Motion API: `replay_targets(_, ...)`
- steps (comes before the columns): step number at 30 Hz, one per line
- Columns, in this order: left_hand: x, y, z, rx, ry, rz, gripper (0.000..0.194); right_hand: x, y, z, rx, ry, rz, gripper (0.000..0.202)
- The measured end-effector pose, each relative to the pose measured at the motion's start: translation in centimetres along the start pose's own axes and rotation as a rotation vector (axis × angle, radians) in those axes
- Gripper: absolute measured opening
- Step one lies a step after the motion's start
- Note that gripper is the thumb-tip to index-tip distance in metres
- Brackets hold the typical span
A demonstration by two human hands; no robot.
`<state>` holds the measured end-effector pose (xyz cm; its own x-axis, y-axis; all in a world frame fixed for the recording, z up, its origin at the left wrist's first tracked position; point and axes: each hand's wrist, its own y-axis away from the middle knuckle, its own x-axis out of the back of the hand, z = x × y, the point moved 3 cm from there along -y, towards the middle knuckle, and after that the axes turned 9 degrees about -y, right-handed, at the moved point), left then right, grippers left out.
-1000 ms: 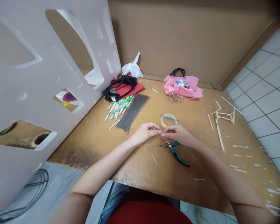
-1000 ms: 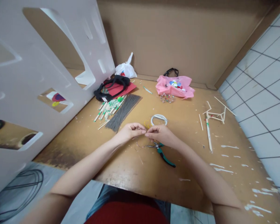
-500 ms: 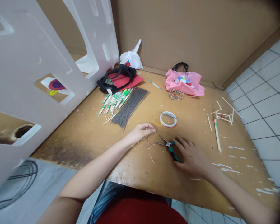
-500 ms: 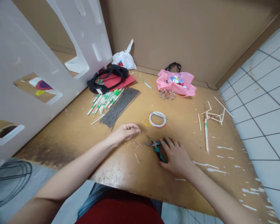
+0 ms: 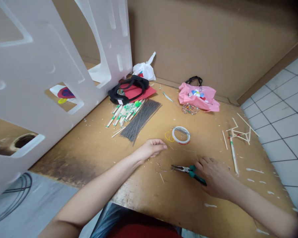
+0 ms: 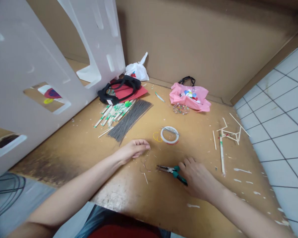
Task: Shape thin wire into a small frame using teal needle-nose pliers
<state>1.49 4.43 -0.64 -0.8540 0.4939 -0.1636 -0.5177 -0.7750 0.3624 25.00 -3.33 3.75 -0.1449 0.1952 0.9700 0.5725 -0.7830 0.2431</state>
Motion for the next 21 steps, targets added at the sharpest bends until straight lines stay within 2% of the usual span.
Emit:
replay_targets(6,-0.1,0.1,-0.1,0.005,0.066,-0.037,0.030,2.2,0.4,1.0,-0.021,-0.086,0.063,0.024)
replay_targets(12,-0.2,0.1,-0.1,0.013,0.109,-0.037,0.029,3.1,0.8,2.5,-0.113,0.068,0.076,0.015)
replay_targets(15,-0.3,0.2,0.0,0.012,0.094,-0.040,0.029,3.9,1.3,3.2,-0.148,0.051,0.103,0.016)
replay_targets(18,-0.4,0.2,-0.1,0.011,0.095,-0.043,0.031,4.2,1.5,3.9,-0.206,0.006,0.028,0.024)
replay_targets(21,-0.3,0.2,-0.1,0.007,0.098,-0.037,0.031,4.3,2.0,4.5,-0.337,0.058,-0.101,0.020)
